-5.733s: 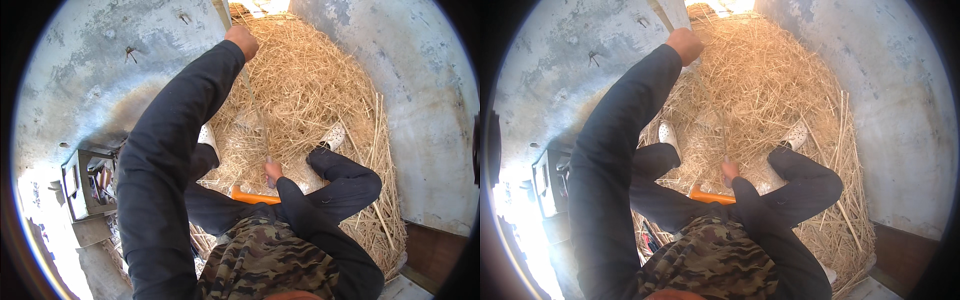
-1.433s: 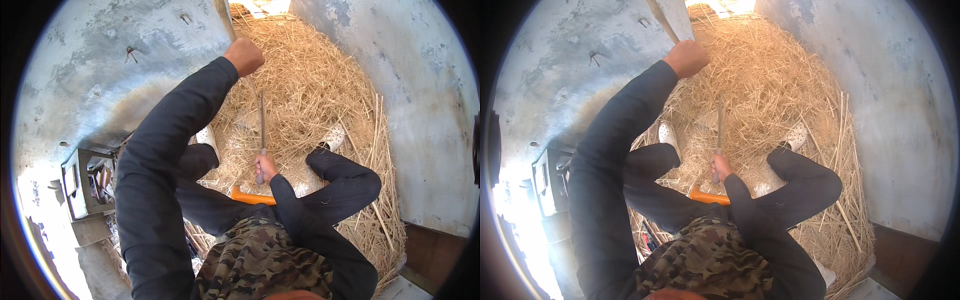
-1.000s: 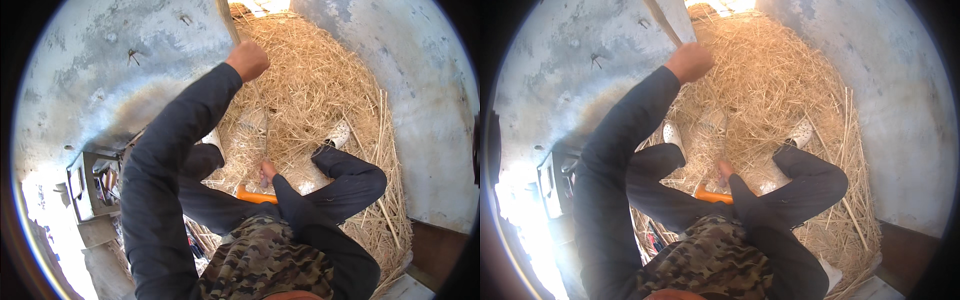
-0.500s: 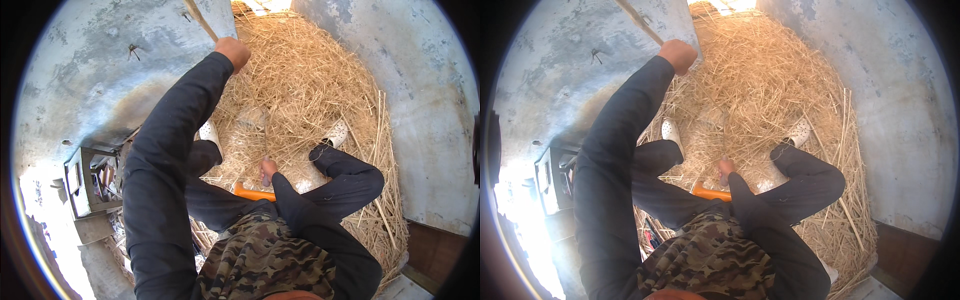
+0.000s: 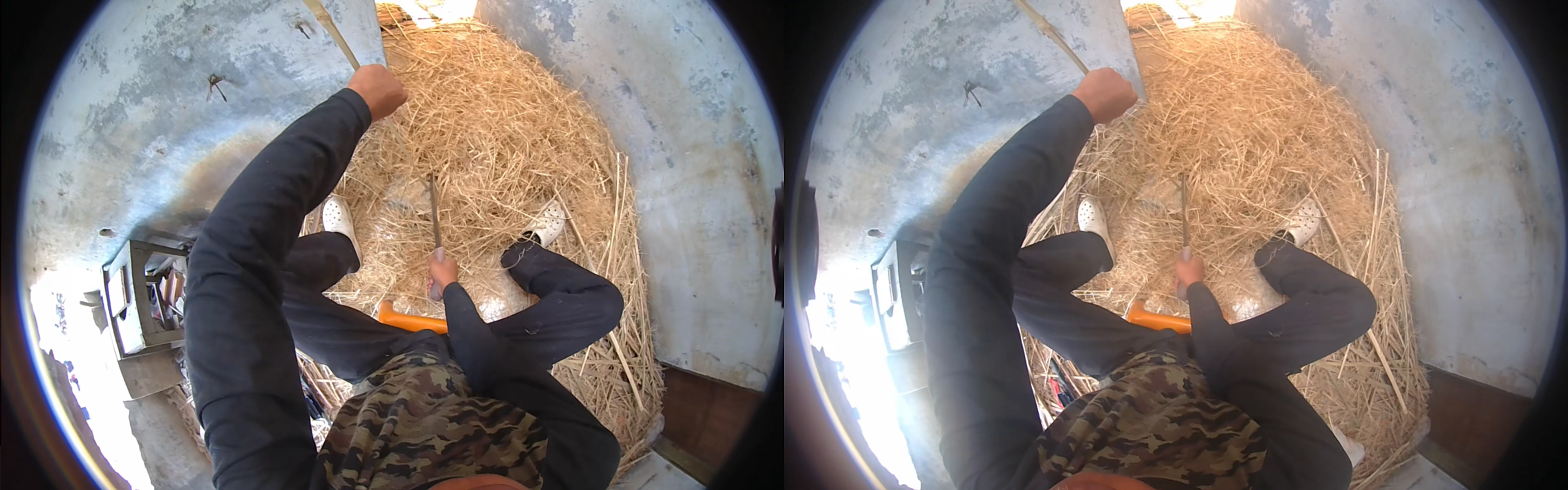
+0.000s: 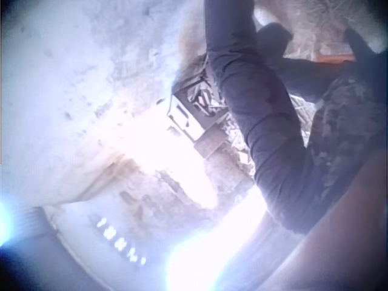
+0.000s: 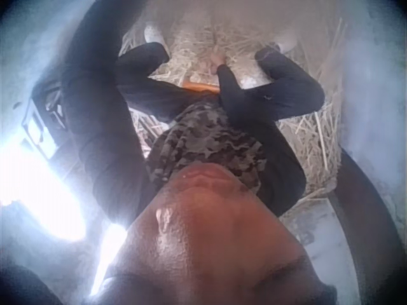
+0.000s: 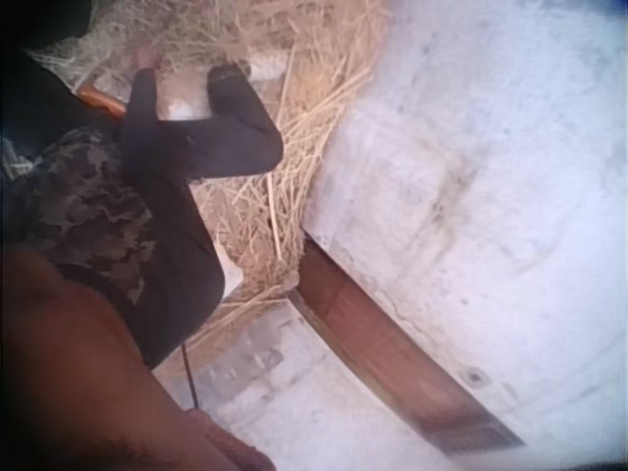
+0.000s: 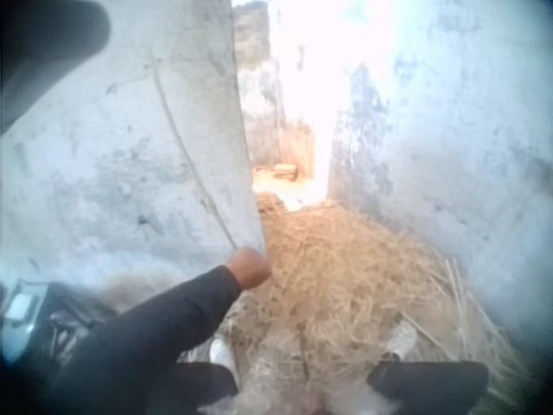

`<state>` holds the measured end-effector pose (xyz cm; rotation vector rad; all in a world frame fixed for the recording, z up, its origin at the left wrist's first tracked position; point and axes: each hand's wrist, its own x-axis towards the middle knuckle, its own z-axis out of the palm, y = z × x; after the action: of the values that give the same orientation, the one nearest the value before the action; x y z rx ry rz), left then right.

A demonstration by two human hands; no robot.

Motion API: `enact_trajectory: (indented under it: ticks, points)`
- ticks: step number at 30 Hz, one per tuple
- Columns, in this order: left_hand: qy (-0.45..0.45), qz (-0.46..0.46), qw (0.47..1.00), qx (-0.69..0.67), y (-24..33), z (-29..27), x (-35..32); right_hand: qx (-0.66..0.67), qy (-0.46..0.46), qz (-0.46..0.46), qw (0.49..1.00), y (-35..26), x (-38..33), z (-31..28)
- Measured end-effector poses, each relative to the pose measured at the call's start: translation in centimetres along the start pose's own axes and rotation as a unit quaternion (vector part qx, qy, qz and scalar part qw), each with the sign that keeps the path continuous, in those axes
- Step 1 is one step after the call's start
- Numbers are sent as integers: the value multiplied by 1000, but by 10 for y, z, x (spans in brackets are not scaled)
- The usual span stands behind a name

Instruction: The person sits on a straw-covered floor and uses a green utility knife to shave the bark off a long, thin wooden stick. They hold the stick with one hand and scrape the blade along its length with the other, occasionally rotating the stick to work on different sides.

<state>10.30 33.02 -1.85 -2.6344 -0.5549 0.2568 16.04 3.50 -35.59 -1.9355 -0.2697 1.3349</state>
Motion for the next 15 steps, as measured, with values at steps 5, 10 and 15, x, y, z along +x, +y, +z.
enact_trajectory:
  ticks: [5,10,15]
  points:
    - [-30,-37,999,8,-3,4,-3,32,53,-262,963,-23,-1,2]
    - [-37,-27,999,-23,-9,-2,-4,-39,56,-241,968,41,27,8]
    - [-3,-12,1000,-13,-14,20,-13,-85,33,-165,982,29,16,5]
